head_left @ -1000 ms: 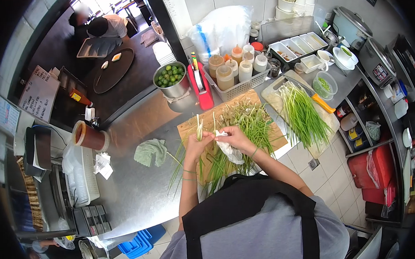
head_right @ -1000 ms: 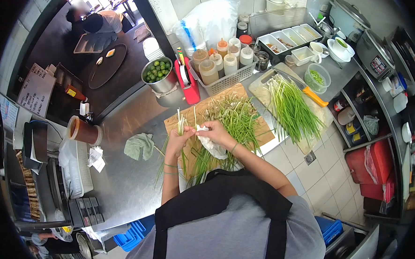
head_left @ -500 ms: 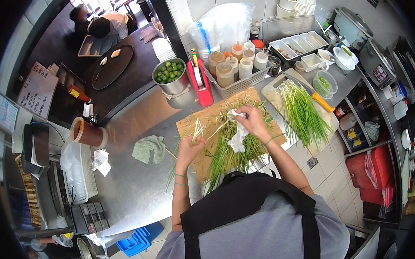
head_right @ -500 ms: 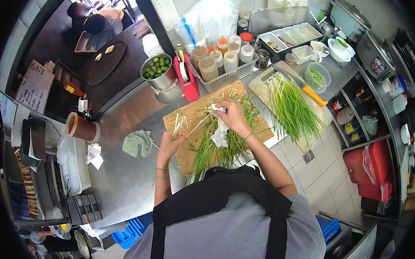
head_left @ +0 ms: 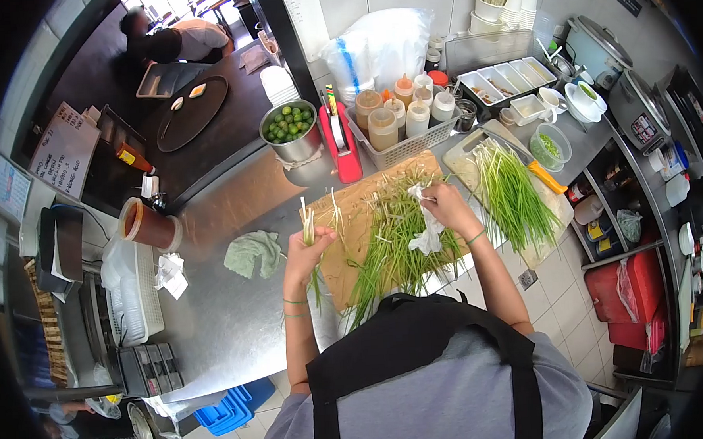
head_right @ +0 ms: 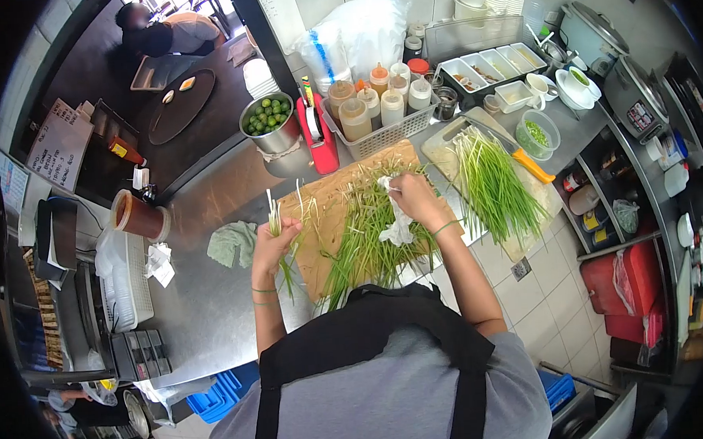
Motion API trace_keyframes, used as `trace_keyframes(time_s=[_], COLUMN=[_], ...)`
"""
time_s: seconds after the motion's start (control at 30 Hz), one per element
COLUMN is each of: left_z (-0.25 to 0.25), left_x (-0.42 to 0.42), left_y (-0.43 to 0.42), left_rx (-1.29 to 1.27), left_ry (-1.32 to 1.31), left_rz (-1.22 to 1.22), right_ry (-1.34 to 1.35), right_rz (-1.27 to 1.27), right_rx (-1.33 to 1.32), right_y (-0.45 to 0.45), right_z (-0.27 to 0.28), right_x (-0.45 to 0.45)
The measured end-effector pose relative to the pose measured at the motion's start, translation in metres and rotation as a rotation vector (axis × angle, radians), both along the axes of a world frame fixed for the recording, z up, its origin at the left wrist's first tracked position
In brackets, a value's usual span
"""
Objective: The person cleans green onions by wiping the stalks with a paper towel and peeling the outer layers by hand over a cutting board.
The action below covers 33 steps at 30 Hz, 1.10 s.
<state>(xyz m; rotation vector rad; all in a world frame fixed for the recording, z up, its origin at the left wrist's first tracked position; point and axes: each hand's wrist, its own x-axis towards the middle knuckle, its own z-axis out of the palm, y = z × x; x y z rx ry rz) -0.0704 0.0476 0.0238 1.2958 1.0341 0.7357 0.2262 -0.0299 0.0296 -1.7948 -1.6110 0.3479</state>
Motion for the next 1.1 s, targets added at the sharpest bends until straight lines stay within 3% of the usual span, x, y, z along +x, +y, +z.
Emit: trace_keyframes(time_s=[0.07,0.17,0.23,0.3,0.4,0.7,0.93,1.03,1.1], left_z=[0.000,0.002,0.002,0.005,0.003,0.018,0.014,0.014,0.018], left_x=[0.011,0.029,0.042,0.055,0.065,0.063,0.062,0.068,0.066], left_y=[0.002,0.001,-0.002,-0.008,-0.013,0.003,0.003,-0.002,-0.002], left_rx=[-0.014,-0.067,-0.101,-0.109,-0.080,-0.042,0.050,0.043,0.009], left_ry=[-0.049,-0.137,-0.201,-0.213,-0.234,-0.267,-0.202,-0.272,-0.295], left_rz=[0.036,0.037,0.019,0.027,0.031,0.063,-0.030,-0.074,-0.060], right_ry=[0.031,0.500,1.026,1.170,1.191,0.693,1.215,1.111,1.012], right_rz=[-0.049,0.144,0.233,0.271,0.238,0.358,0.235,0.354,0.352], right_rx=[0.028,-0.097,-0.239,-0.274,-0.212,-0.212,-0.324,-0.367,-0.257], right_y=[0.002,0.003,0.008,0.009,0.012,0.017,0.019,0.022,0.021], right_z=[0.010,0.010,-0.005,-0.014,-0.025,-0.029,-0.010,-0.009,-0.008], right_x=[-0.011,-0.028,-0.052,-0.070,-0.085,-0.075,-0.070,-0.072,-0.077])
